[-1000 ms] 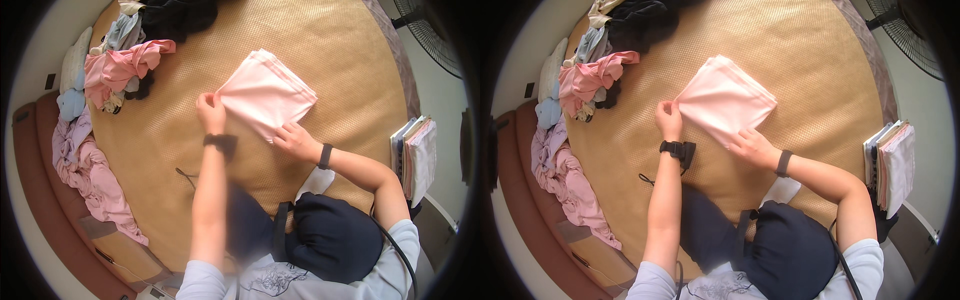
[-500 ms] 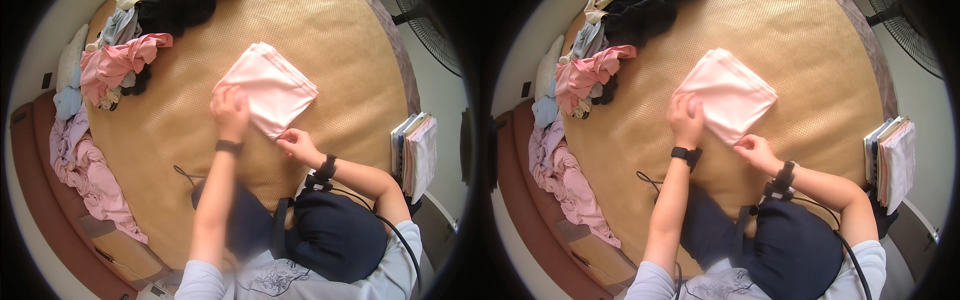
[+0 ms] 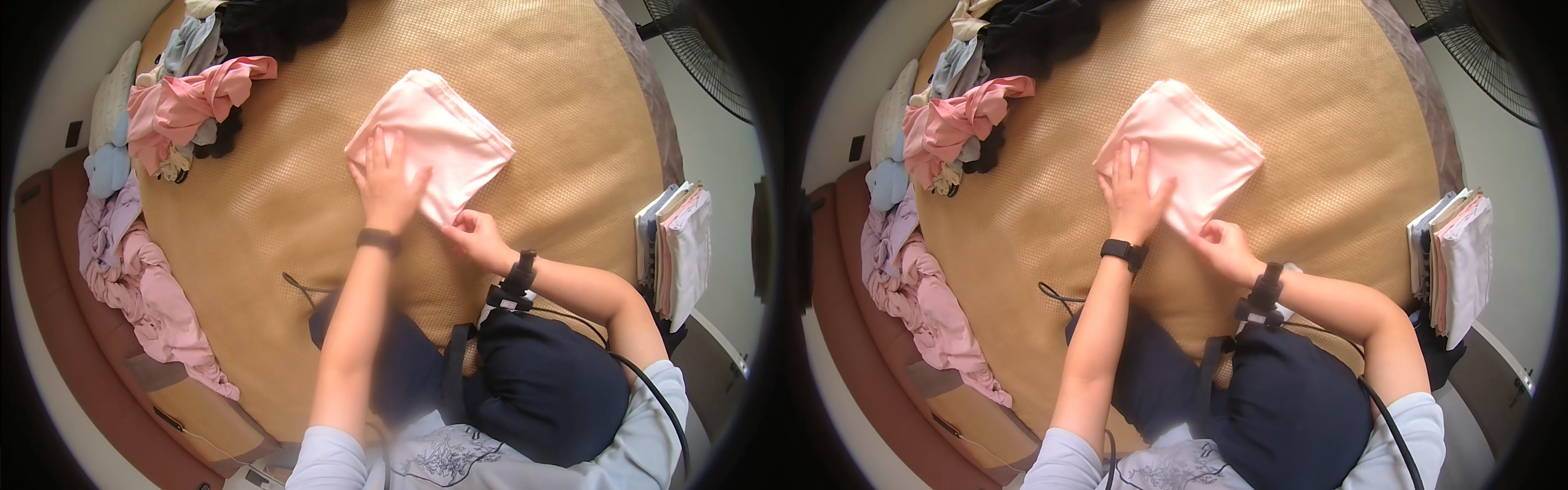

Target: The person folds shirts by hand on a bed, smoothing the fabric and placing them into a stack.

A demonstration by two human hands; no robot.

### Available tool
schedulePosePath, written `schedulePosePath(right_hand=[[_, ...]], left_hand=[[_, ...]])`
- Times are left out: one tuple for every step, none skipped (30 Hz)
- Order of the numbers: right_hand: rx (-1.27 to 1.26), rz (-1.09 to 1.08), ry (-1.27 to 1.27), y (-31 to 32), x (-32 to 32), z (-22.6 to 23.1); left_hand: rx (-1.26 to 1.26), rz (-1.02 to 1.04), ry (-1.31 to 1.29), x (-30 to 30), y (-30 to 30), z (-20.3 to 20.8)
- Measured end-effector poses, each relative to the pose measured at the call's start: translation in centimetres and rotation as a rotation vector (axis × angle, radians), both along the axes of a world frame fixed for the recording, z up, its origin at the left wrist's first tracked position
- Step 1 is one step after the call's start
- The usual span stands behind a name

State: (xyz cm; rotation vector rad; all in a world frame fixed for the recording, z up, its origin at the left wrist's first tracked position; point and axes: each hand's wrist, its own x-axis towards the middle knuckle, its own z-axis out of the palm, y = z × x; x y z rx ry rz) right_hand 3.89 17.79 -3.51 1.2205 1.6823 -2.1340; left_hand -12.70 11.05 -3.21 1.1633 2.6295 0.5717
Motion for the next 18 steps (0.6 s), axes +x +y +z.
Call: schedulePosePath(right_hand=[[-0.002, 0.001, 0.000, 0.1, 0.2, 0.1], [0.096, 0.089, -0.029, 0.2, 0.4, 0.3], [0.197, 0.176, -0.058, 0.3, 0.6, 0.6], [0.200, 0.175, -0.059, 0.3, 0.7, 0.3], [0.219, 0.161, -0.033, 0.1, 0.9, -0.3], [0.235, 0.148, -0.004, 0.0, 0.6, -0.1], [0.235, 0.149, -0.001, 0.1, 0.5, 0.2], [0.101, 0.068, 0.010, 0.3, 0.3, 0.7], [-0.033, -0.015, 0.018, 0.7, 0.1, 1.2], [-0.034, -0.016, 0.019, 1.0, 0.1, 1.3], [-0.032, -0.064, 0.014, 1.4, 0.1, 1.3], [-0.029, -0.113, 0.007, 1.9, 0.3, 1.2], [-0.031, -0.157, 0.001, 2.5, 0.6, 0.8], [-0.031, -0.160, 0.000, 3.3, 0.7, 0.7], [0.004, -0.245, 0.001, 4.2, 0.7, 0.7], [0.041, -0.327, 0.005, 5.2, 0.5, 0.9], [0.047, -0.370, -0.001, 6.2, 0.3, 0.9], [0.055, -0.412, -0.005, 7.1, 0.0, 0.9]], left_hand=[[-0.002, 0.001, 0.000, 0.0, -0.1, -0.1], [-0.024, -0.001, -0.010, -0.1, -0.1, -0.2], [-0.043, -0.003, -0.021, 0.0, 0.0, -0.3], [-0.041, -0.005, -0.022, 0.0, 0.1, -0.2], [-0.061, -0.001, -0.024, 0.1, 0.1, -0.2], [-0.084, 0.004, -0.024, 0.0, 0.1, -0.1], [-0.084, 0.005, -0.021, 0.0, 0.0, 0.0], [-0.073, 0.004, -0.003, 0.0, -0.1, 0.1], [-0.061, 0.001, 0.012, 0.1, 0.0, 0.2], [-0.062, 0.000, 0.012, 0.3, 0.0, 0.4], [-0.047, -0.007, 0.033, 0.7, -0.2, 0.7], [-0.031, -0.015, 0.050, 1.2, -0.2, 1.0], [-0.031, -0.018, 0.049, 1.8, -0.2, 1.1], [-0.013, -0.055, 0.013, 2.5, -0.2, 1.1], [0.002, -0.093, -0.023, 3.2, -0.2, 1.1], [0.002, -0.094, -0.023, 3.8, -0.2, 1.1], [-0.020, -0.136, -0.055, 4.3, -0.4, 1.0], [-0.041, -0.178, -0.085, 4.7, -0.5, 0.8]])
